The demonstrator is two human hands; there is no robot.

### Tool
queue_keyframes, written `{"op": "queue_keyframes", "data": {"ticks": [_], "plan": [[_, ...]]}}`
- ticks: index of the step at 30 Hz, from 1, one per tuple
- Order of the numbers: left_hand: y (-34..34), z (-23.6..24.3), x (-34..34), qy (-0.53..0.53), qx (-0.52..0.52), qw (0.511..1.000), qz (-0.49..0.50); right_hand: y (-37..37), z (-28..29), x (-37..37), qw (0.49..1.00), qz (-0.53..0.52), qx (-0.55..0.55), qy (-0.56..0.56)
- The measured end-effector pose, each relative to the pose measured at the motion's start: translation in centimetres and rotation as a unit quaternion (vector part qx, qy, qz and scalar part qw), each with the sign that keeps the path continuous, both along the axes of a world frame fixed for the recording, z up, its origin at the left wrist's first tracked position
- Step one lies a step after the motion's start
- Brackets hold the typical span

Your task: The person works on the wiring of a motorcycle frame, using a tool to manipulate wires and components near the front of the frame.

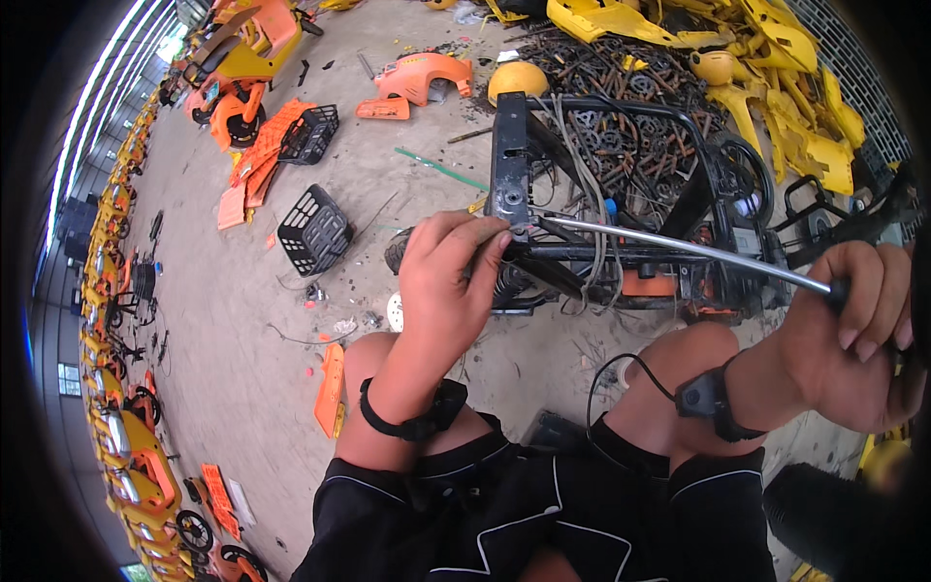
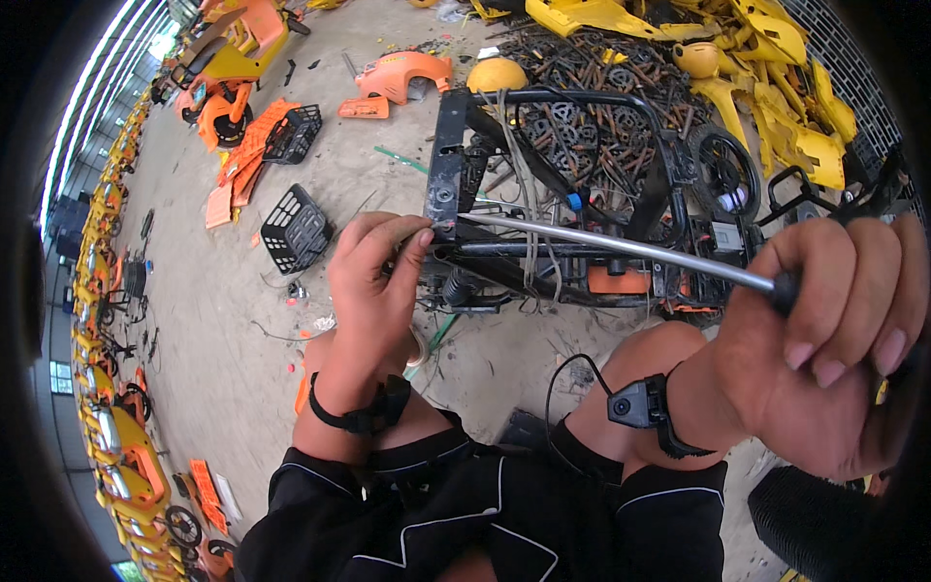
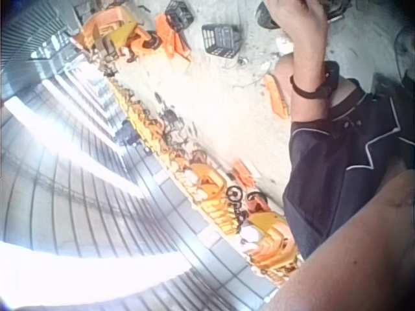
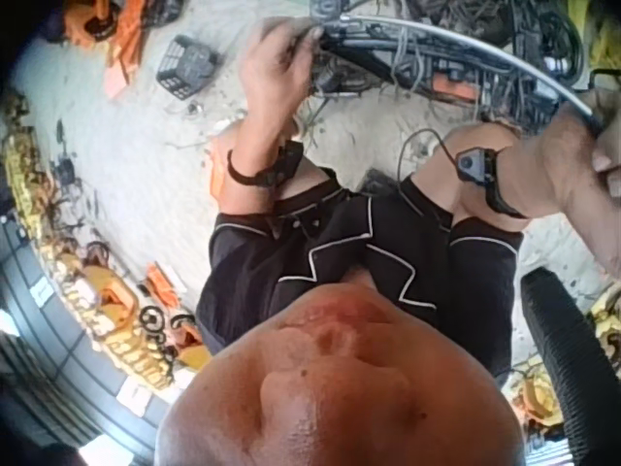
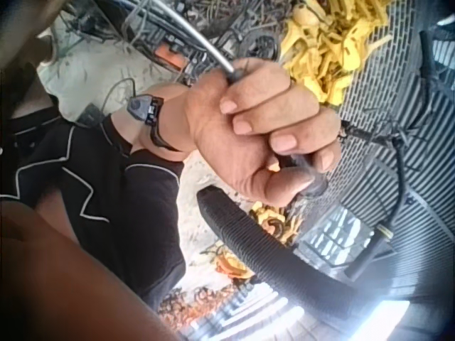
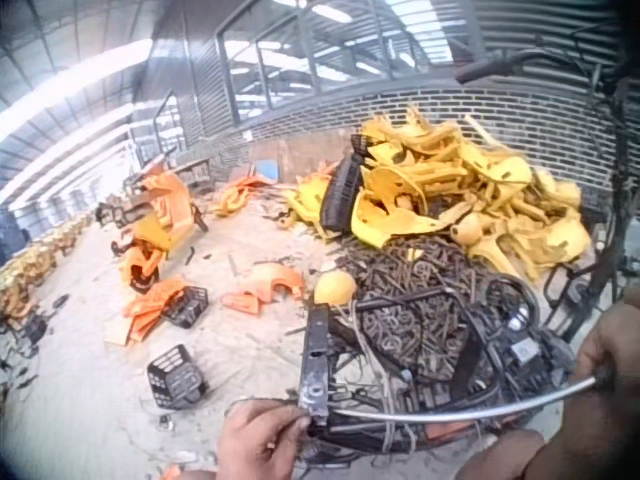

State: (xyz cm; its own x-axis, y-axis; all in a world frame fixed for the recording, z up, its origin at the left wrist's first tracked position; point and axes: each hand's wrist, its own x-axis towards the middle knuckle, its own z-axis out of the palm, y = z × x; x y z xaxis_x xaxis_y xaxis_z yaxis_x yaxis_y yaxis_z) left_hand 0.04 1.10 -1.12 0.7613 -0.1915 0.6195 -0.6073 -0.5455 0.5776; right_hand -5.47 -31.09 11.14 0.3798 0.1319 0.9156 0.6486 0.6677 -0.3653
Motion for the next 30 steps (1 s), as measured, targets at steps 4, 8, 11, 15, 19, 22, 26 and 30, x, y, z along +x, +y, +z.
{"op": "queue_keyframes", "data": {"ticks": [4, 8, 11, 15, 19, 22, 26, 30], "plan": [[0.1, 0.2, 1.0, -0.029, 0.053, 0.998, -0.004, 0.9, -0.7, 2.0, 0.997, 0.063, -0.009, -0.033], [0.1, 0.2, 1.1, -0.007, 0.058, 0.998, -0.018, -0.1, -0.1, 2.2, 0.995, 0.009, -0.093, -0.022], [0.1, 0.2, 1.2, -0.002, 0.041, 0.999, -0.026, 0.3, -0.6, 3.5, 0.999, 0.025, -0.037, -0.014], [0.0, -0.1, 1.2, 0.013, 0.029, 0.999, -0.028, 3.8, -1.0, 0.1, 0.958, -0.163, 0.151, 0.182], [0.2, 0.3, 0.9, 0.026, 0.034, 0.999, -0.034, 2.4, -1.4, 1.7, 0.985, -0.064, 0.104, 0.124], [0.0, 0.3, 0.9, 0.031, 0.034, 0.998, -0.033, -0.4, -2.3, 5.1, 0.997, 0.071, 0.008, -0.01], [0.0, 0.7, 0.5, 0.101, 0.014, 0.995, -0.019, 1.9, -2.3, 3.3, 0.995, -0.011, 0.072, 0.075], [-0.1, 0.7, 0.5, 0.108, 0.004, 0.994, -0.02, 4.2, -2.0, 1.5, 0.974, -0.093, 0.132, 0.158]]}}
